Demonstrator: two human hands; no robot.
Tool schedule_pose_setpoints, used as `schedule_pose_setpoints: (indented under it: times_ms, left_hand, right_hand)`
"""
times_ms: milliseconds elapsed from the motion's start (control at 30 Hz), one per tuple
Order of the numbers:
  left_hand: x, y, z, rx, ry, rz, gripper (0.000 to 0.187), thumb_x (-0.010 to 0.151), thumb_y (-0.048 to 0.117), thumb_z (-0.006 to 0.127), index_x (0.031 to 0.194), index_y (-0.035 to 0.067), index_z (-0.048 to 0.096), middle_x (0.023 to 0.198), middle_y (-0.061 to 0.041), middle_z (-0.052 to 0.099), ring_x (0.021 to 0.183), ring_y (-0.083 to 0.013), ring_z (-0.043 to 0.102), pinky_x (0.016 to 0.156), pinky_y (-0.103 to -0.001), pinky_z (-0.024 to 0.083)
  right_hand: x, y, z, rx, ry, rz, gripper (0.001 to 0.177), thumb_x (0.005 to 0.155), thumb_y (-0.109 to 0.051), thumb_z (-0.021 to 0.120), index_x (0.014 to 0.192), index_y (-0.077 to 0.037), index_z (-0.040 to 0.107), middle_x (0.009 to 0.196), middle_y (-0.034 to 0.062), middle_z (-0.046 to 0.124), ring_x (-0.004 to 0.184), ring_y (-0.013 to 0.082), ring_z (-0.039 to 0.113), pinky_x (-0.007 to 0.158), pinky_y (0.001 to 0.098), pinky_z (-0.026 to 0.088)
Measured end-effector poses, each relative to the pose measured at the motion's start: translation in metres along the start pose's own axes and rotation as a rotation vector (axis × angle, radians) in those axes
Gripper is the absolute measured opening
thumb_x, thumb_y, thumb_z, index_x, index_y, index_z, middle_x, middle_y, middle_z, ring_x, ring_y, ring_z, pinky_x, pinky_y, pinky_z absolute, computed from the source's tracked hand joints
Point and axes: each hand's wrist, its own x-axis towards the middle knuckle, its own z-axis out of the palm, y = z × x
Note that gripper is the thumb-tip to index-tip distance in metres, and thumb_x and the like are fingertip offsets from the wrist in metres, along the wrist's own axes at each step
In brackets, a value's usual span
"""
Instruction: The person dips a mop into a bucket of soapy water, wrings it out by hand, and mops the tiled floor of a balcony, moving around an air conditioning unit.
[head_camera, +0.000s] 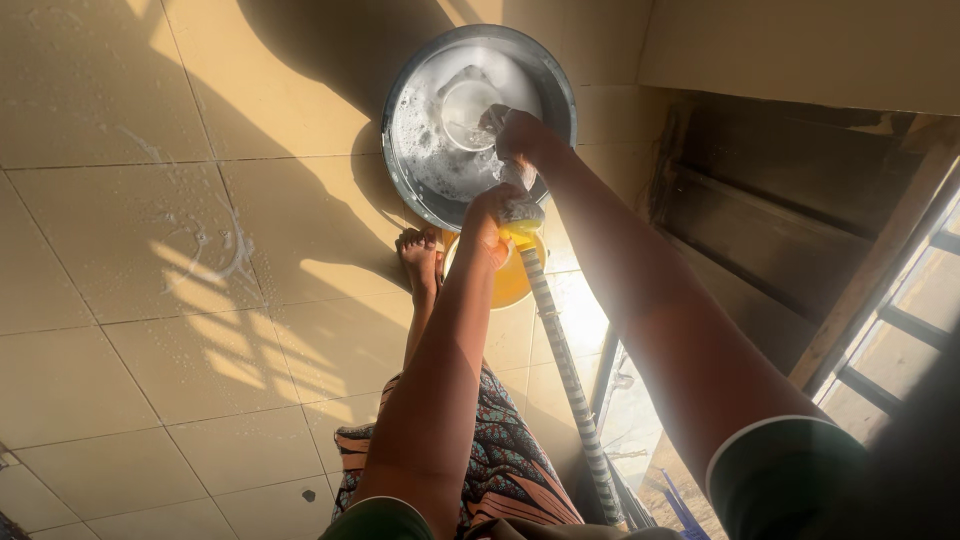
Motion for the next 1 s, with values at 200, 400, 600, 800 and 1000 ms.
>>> schedule_pose_setpoints:
  times_ms: [200, 400, 600, 800, 1000]
  left_hand:
    - [-0.038, 0.032, 0.020, -0.413, -0.082, -0.211, 0.018, 0.085, 0.007, 0.062, 0.098, -0.005, 0.066, 0.088, -0.018, 0.072, 0.077, -0.0316, 0.073, 0.077, -0.044, 0.063]
    - [-0.059, 0.029, 0.032, -0.680, -0.393, -0.158, 0.041, 0.087, 0.009, 0.059, 0.124, -0.008, 0.055, 0.109, -0.029, 0.068, 0.097, -0.0407, 0.069, 0.100, -0.053, 0.053]
    - [-0.089, 0.028, 0.044, -0.540, -0.419, -0.053, 0.045, 0.088, 0.014, 0.061, 0.132, 0.005, 0.058, 0.108, -0.022, 0.067, 0.087, -0.0332, 0.067, 0.095, -0.051, 0.055]
    - [-0.045, -0.035, 0.026, -0.429, -0.294, -0.007, 0.022, 0.100, -0.002, 0.056, 0.122, -0.001, 0.060, 0.095, -0.016, 0.066, 0.082, -0.0301, 0.067, 0.073, -0.044, 0.055]
    - [-0.001, -0.057, 0.041, 0.872, 0.361, 0.708, 0.027, 0.090, 0.024, 0.067, 0.105, 0.002, 0.068, 0.091, -0.016, 0.076, 0.086, -0.0325, 0.075, 0.075, -0.042, 0.055]
  right_hand:
    - [-0.044, -0.025, -0.049, 0.686, -0.645, -0.192, 0.050, 0.103, -0.031, 0.073, 0.149, -0.012, 0.065, 0.155, 0.0183, 0.060, 0.144, 0.0278, 0.055, 0.114, 0.0430, 0.048]
    - [-0.123, -0.058, 0.007, 1.873, -0.444, -0.730, 0.089, 0.084, -0.076, 0.070, 0.155, -0.027, 0.049, 0.155, 0.0170, 0.053, 0.137, 0.0466, 0.052, 0.101, 0.0669, 0.052]
    - [-0.144, -0.055, -0.001, 1.805, -0.029, -0.725, 0.021, 0.100, -0.028, 0.073, 0.117, -0.022, 0.063, 0.111, 0.0030, 0.063, 0.110, 0.0260, 0.063, 0.093, 0.0614, 0.057]
    - [-0.147, -0.092, -0.049, 1.030, -0.134, -0.147, 0.027, 0.093, -0.025, 0.085, 0.091, -0.004, 0.069, 0.077, 0.0071, 0.063, 0.071, 0.0206, 0.063, 0.069, 0.0410, 0.053]
    - [-0.146, -0.128, -0.041, 0.126, 0.203, 0.019, 0.066, 0.090, -0.056, 0.074, 0.051, -0.004, 0.062, 0.049, 0.0102, 0.058, 0.048, 0.0196, 0.058, 0.059, 0.0389, 0.051]
